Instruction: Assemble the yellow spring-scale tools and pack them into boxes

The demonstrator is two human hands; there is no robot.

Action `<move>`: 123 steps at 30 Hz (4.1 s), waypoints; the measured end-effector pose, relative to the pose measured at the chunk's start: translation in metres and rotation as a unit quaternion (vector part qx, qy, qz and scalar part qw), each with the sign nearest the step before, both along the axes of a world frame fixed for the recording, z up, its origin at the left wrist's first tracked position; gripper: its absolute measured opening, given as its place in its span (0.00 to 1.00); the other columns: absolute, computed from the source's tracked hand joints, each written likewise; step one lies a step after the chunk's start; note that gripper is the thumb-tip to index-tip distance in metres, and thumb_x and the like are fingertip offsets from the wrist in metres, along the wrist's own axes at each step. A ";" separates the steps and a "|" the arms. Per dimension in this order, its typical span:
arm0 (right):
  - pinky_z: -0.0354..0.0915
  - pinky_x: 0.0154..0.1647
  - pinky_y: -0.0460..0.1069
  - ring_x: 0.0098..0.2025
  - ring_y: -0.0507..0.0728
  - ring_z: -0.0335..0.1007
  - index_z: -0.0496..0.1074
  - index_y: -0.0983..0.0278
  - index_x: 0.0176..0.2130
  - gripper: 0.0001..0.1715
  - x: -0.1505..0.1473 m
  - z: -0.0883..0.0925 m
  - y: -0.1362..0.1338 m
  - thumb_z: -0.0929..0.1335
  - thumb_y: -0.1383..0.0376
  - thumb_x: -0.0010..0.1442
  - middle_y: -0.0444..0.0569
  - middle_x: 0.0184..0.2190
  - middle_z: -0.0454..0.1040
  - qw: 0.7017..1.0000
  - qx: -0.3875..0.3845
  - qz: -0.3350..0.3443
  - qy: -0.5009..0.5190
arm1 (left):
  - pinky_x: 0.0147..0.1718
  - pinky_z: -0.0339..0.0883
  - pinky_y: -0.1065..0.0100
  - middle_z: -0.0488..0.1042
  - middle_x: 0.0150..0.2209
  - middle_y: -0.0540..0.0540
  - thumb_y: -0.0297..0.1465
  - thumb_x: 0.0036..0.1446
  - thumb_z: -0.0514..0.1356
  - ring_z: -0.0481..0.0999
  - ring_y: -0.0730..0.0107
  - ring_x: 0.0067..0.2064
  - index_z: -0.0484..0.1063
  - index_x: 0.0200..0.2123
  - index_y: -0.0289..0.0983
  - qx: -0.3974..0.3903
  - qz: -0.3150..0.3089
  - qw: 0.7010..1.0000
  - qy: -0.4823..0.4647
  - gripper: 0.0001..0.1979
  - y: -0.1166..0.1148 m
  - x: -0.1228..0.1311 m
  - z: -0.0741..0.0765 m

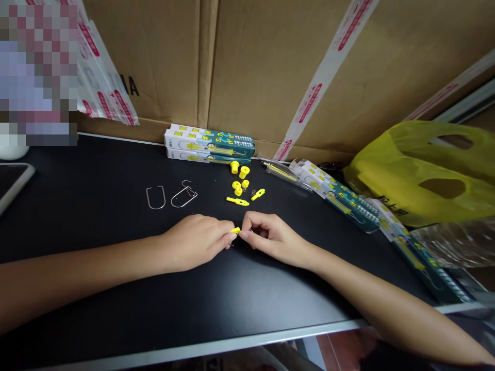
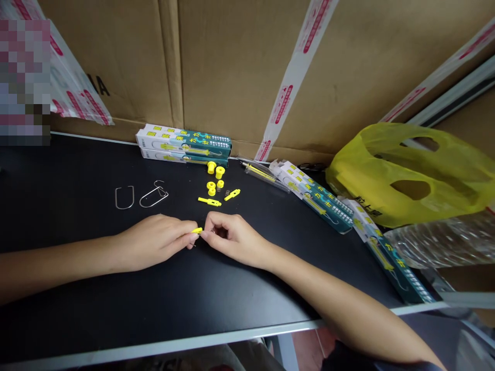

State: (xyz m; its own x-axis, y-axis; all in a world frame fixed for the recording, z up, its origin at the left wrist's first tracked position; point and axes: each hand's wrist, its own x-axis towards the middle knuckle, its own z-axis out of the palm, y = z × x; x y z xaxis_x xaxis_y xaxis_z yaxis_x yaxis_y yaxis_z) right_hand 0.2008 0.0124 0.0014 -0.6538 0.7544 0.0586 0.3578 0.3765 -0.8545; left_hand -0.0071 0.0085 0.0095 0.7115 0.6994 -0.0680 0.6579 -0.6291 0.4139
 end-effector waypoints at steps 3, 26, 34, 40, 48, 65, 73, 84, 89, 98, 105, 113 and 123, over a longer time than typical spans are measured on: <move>0.54 0.24 0.43 0.23 0.47 0.54 0.63 0.64 0.28 0.16 -0.001 -0.003 -0.001 0.68 0.58 0.61 0.38 0.21 0.61 1.000 0.012 -0.020 0.015 | 0.34 0.62 0.67 0.79 0.34 0.50 0.33 0.67 0.46 0.78 0.66 0.36 0.71 0.33 0.38 -0.001 -0.002 1.000 -0.005 0.16 -0.001 0.000 0.001; 0.61 0.14 0.39 0.19 0.45 0.58 0.62 0.65 0.29 0.19 -0.001 0.000 -0.002 0.71 0.56 0.56 0.38 0.20 0.64 0.979 -0.186 -0.017 0.081 | 0.30 0.58 0.72 0.70 0.22 0.54 0.31 0.65 0.45 0.70 0.74 0.27 0.72 0.32 0.37 -0.118 -0.008 0.992 -0.042 0.16 -0.001 -0.004 0.016; 0.65 0.15 0.40 0.20 0.45 0.59 0.64 0.66 0.28 0.19 -0.007 -0.002 -0.009 0.72 0.56 0.55 0.39 0.20 0.64 0.977 -0.171 -0.046 0.116 | 0.20 0.60 0.74 0.68 0.19 0.54 0.38 0.65 0.42 0.67 0.76 0.17 0.69 0.34 0.37 -0.249 0.047 0.966 -0.055 0.18 -0.008 -0.003 0.016; 0.67 0.16 0.41 0.20 0.46 0.62 0.65 0.66 0.29 0.18 -0.012 -0.007 -0.015 0.73 0.58 0.54 0.39 0.21 0.65 0.976 -0.151 -0.068 0.139 | 0.15 0.59 0.75 0.67 0.18 0.55 0.37 0.65 0.41 0.64 0.77 0.13 0.68 0.38 0.38 -0.307 0.069 0.947 -0.059 0.19 -0.014 -0.001 0.015; 0.65 0.17 0.40 0.20 0.46 0.64 0.64 0.65 0.29 0.16 -0.015 -0.007 -0.019 0.72 0.59 0.56 0.41 0.23 0.70 0.975 -0.149 -0.074 0.150 | 0.12 0.56 0.76 0.65 0.16 0.57 0.39 0.65 0.40 0.60 0.78 0.11 0.62 0.36 0.38 -0.340 0.077 0.934 -0.079 0.16 -0.022 0.000 0.013; 0.63 0.23 0.43 0.23 0.48 0.65 0.66 0.64 0.29 0.12 -0.011 -0.008 -0.024 0.70 0.61 0.60 0.42 0.23 0.69 0.994 0.063 -0.079 0.049 | 0.13 0.53 0.78 0.62 0.14 0.59 0.39 0.67 0.39 0.57 0.80 0.11 0.57 0.33 0.39 -0.404 0.100 0.900 -0.129 0.15 -0.028 0.005 0.015; 0.62 0.25 0.44 0.24 0.49 0.67 0.67 0.64 0.30 0.09 -0.010 -0.003 -0.026 0.66 0.67 0.63 0.44 0.23 0.71 0.970 0.239 -0.049 0.018 | 0.12 0.55 0.78 0.64 0.15 0.59 0.41 0.67 0.40 0.59 0.79 0.11 0.59 0.55 0.38 -0.385 0.097 0.906 -0.145 0.21 -0.034 0.002 0.019; 0.69 0.27 0.48 0.26 0.53 0.71 0.68 0.61 0.39 0.10 -0.001 -0.010 -0.022 0.68 0.74 0.58 0.46 0.25 0.74 0.891 0.446 0.026 0.082 | 0.17 0.60 0.77 0.64 0.15 0.59 0.37 0.68 0.40 0.63 0.78 0.14 0.38 0.69 0.42 -0.326 0.066 0.927 -0.174 0.28 -0.045 0.003 0.013; 0.67 0.25 0.48 0.25 0.54 0.70 0.68 0.61 0.41 0.13 0.001 -0.011 -0.021 0.69 0.74 0.57 0.46 0.24 0.73 0.875 0.478 0.040 0.071 | 0.26 0.64 0.73 0.65 0.16 0.58 0.36 0.68 0.40 0.67 0.75 0.18 0.39 0.69 0.41 -0.278 0.044 0.943 -0.179 0.28 -0.046 0.004 0.011; 0.66 0.24 0.48 0.24 0.54 0.70 0.67 0.59 0.40 0.12 0.006 -0.018 -0.020 0.69 0.72 0.57 0.45 0.24 0.73 0.852 0.520 0.051 0.032 | 0.28 0.62 0.72 0.63 0.15 0.59 0.33 0.67 0.40 0.67 0.74 0.18 0.40 0.69 0.38 -0.267 0.024 0.950 -0.161 0.28 -0.042 0.005 0.014; 0.66 0.26 0.47 0.24 0.52 0.70 0.67 0.61 0.35 0.07 -0.002 -0.007 -0.025 0.68 0.72 0.59 0.45 0.23 0.73 0.907 0.412 0.008 0.084 | 0.25 0.60 0.73 0.66 0.17 0.59 0.35 0.67 0.42 0.64 0.76 0.17 0.52 0.64 0.38 -0.261 0.053 0.948 -0.175 0.24 -0.041 0.004 0.021; 0.61 0.18 0.43 0.19 0.47 0.62 0.65 0.64 0.30 0.13 -0.006 0.004 -0.025 0.69 0.59 0.60 0.41 0.21 0.67 0.989 -0.034 -0.069 0.129 | 0.23 0.51 0.71 0.62 0.16 0.57 0.36 0.65 0.47 0.64 0.75 0.20 0.57 0.27 0.39 -0.196 0.060 0.967 -0.153 0.13 -0.022 0.003 0.016; 0.61 0.21 0.42 0.21 0.47 0.63 0.66 0.65 0.30 0.13 0.004 0.008 -0.011 0.71 0.60 0.58 0.41 0.21 0.67 0.998 -0.015 -0.062 0.030 | 0.25 0.53 0.70 0.65 0.18 0.56 0.37 0.66 0.47 0.66 0.74 0.22 0.56 0.27 0.39 -0.198 0.069 0.964 -0.165 0.14 -0.019 0.000 0.013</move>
State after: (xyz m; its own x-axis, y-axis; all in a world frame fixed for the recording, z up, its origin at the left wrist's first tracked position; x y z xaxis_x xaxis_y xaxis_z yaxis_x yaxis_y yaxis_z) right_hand 0.2043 0.0014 0.0095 -0.5522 0.8307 0.0709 0.3481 0.3069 -0.8858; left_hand -0.0071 -0.0101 0.0227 0.6421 0.7548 -0.1339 0.5148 -0.2951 0.8049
